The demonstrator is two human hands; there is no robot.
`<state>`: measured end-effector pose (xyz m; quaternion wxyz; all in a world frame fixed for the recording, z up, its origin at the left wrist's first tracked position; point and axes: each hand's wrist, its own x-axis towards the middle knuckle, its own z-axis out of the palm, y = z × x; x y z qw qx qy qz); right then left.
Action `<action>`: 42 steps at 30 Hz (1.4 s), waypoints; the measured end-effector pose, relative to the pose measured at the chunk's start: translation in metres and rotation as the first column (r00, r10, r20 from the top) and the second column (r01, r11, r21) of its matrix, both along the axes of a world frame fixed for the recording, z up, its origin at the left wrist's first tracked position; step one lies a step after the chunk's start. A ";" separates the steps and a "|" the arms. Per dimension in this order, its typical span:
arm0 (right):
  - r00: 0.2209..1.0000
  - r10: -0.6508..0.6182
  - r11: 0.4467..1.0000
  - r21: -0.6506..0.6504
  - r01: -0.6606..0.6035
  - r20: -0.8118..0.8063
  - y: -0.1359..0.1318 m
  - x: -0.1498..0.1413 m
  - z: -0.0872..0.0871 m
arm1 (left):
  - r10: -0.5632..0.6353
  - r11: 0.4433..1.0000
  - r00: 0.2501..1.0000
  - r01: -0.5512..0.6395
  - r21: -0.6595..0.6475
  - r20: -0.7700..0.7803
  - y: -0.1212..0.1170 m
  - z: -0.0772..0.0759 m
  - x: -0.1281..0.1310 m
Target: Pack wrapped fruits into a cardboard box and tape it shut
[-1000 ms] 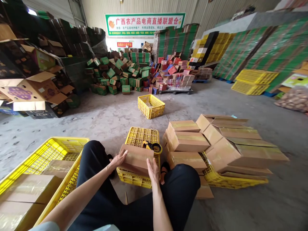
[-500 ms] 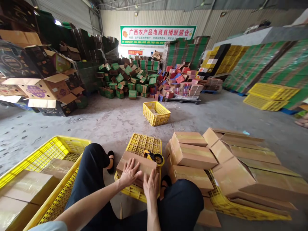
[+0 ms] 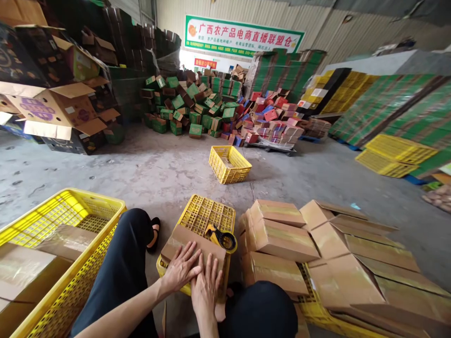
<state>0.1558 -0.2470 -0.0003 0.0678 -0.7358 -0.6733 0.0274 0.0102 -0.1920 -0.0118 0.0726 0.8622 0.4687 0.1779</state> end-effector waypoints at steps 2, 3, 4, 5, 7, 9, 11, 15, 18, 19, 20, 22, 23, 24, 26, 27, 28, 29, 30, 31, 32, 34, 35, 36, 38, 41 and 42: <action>0.999 0.031 0.999 -0.011 -0.031 -0.031 0.002 -0.003 0.001 | 0.001 1.000 1.000 -0.001 -0.016 -0.001 0.000 0.000 -0.001; 0.998 0.041 0.999 -0.027 -0.042 -0.045 0.003 -0.003 0.004 | 0.007 0.999 1.000 -0.007 -0.033 -0.001 0.001 0.001 -0.001; 0.997 0.048 0.998 -0.048 -0.051 -0.057 0.005 -0.002 0.007 | 0.017 0.998 1.000 -0.017 -0.053 -0.002 0.001 0.003 -0.002; 0.997 0.049 0.996 -0.072 -0.054 -0.066 0.007 0.002 0.011 | 0.034 0.997 0.999 -0.034 -0.072 -0.001 0.003 0.004 -0.004; 0.997 0.029 0.993 -0.114 -0.036 -0.068 0.012 0.012 0.018 | 0.087 0.991 0.996 -0.086 -0.098 -0.003 0.007 0.007 -0.010; 0.998 -0.025 0.990 -0.141 0.017 -0.054 0.017 0.026 0.024 | 0.159 0.982 0.987 -0.160 -0.101 -0.013 0.013 0.008 -0.021; 0.993 -0.103 0.982 -0.167 0.093 -0.049 0.020 0.038 0.025 | 0.244 0.966 0.969 -0.246 -0.085 -0.030 0.019 0.008 -0.035; 0.980 -0.194 0.971 -0.149 0.186 -0.035 0.019 0.042 0.021 | 0.354 0.934 0.934 -0.356 -0.034 -0.043 0.023 0.005 -0.050; 0.992 -0.126 0.988 -0.088 0.124 -0.012 0.010 0.022 0.014 | 0.380 0.925 0.924 -0.381 -0.010 -0.035 0.016 0.004 -0.040; 0.996 -0.083 0.994 -0.075 0.082 -0.012 0.007 0.013 0.011 | 0.375 0.927 0.927 -0.375 -0.008 -0.028 0.011 0.004 -0.034; 0.999 -0.040 0.997 -0.062 0.039 -0.017 0.003 0.004 0.007 | 0.353 0.935 0.935 -0.353 -0.009 -0.018 0.006 0.004 -0.027; 0.999 0.021 0.999 -0.043 -0.023 -0.034 -0.002 -0.012 -0.001 | 0.269 0.963 0.963 -0.269 -0.019 0.004 -0.005 0.006 -0.015; 0.999 0.033 0.999 -0.035 -0.034 -0.041 -0.005 -0.017 -0.006 | 0.223 0.975 0.975 -0.222 -0.023 0.016 -0.010 0.007 -0.010; 0.998 0.038 0.999 -0.029 -0.040 -0.045 -0.007 -0.021 -0.009 | 0.179 0.984 0.984 -0.178 -0.026 0.027 -0.015 0.008 -0.007; 0.998 0.045 0.999 -0.022 -0.046 -0.049 -0.011 -0.024 -0.015 | 0.113 0.993 0.992 -0.112 -0.035 0.052 -0.024 0.012 -0.003; 0.997 0.054 0.998 -0.019 -0.055 -0.051 -0.013 -0.024 -0.017 | 0.090 0.995 0.994 -0.087 -0.042 0.066 -0.027 0.014 -0.004; 0.996 0.065 0.998 -0.017 -0.066 -0.053 -0.015 -0.024 -0.018 | 0.072 0.996 0.994 -0.068 -0.053 0.080 -0.030 0.016 -0.005; 0.996 0.077 0.997 -0.015 -0.078 -0.054 -0.018 -0.024 -0.018 | 0.057 0.996 0.994 -0.051 -0.068 0.095 -0.033 0.018 -0.008; 0.995 0.089 0.996 -0.012 -0.090 -0.055 -0.022 -0.024 -0.019 | 0.042 0.996 0.993 -0.033 -0.086 0.111 -0.035 0.021 -0.011; 0.993 0.101 0.995 -0.010 -0.102 -0.053 -0.025 -0.025 -0.019 | 0.028 0.994 0.991 -0.014 -0.105 0.128 -0.037 0.024 -0.014; 0.992 0.111 0.994 -0.007 -0.112 -0.051 -0.029 -0.026 -0.020 | 0.016 0.992 0.989 0.003 -0.124 0.147 -0.038 0.028 -0.018; 0.989 0.138 0.990 -0.001 -0.138 -0.048 -0.034 -0.029 -0.023 | 0.004 0.985 0.982 0.028 -0.169 0.188 -0.037 0.036 -0.025; 0.986 0.162 0.987 0.002 -0.162 -0.049 -0.035 -0.031 -0.024 | 0.006 0.980 0.978 0.036 -0.196 0.209 -0.035 0.040 -0.029; 0.981 0.189 0.982 0.007 -0.189 -0.053 -0.034 -0.033 -0.026 | 0.014 0.974 0.974 0.038 -0.222 0.227 -0.031 0.044 -0.031; 0.968 0.244 0.970 0.022 -0.243 -0.063 -0.026 -0.037 -0.027 | 0.050 0.966 0.967 0.017 -0.258 0.249 -0.019 0.048 -0.034; 0.958 0.278 0.960 0.038 -0.276 -0.071 -0.001 -0.047 -0.019 | 0.144 0.967 0.957 -0.081 -0.242 0.253 0.002 0.045 -0.033; 0.957 0.279 0.960 0.031 -0.278 -0.076 0.009 -0.050 -0.014 | 0.176 0.964 0.953 -0.115 -0.241 0.248 0.009 0.041 -0.032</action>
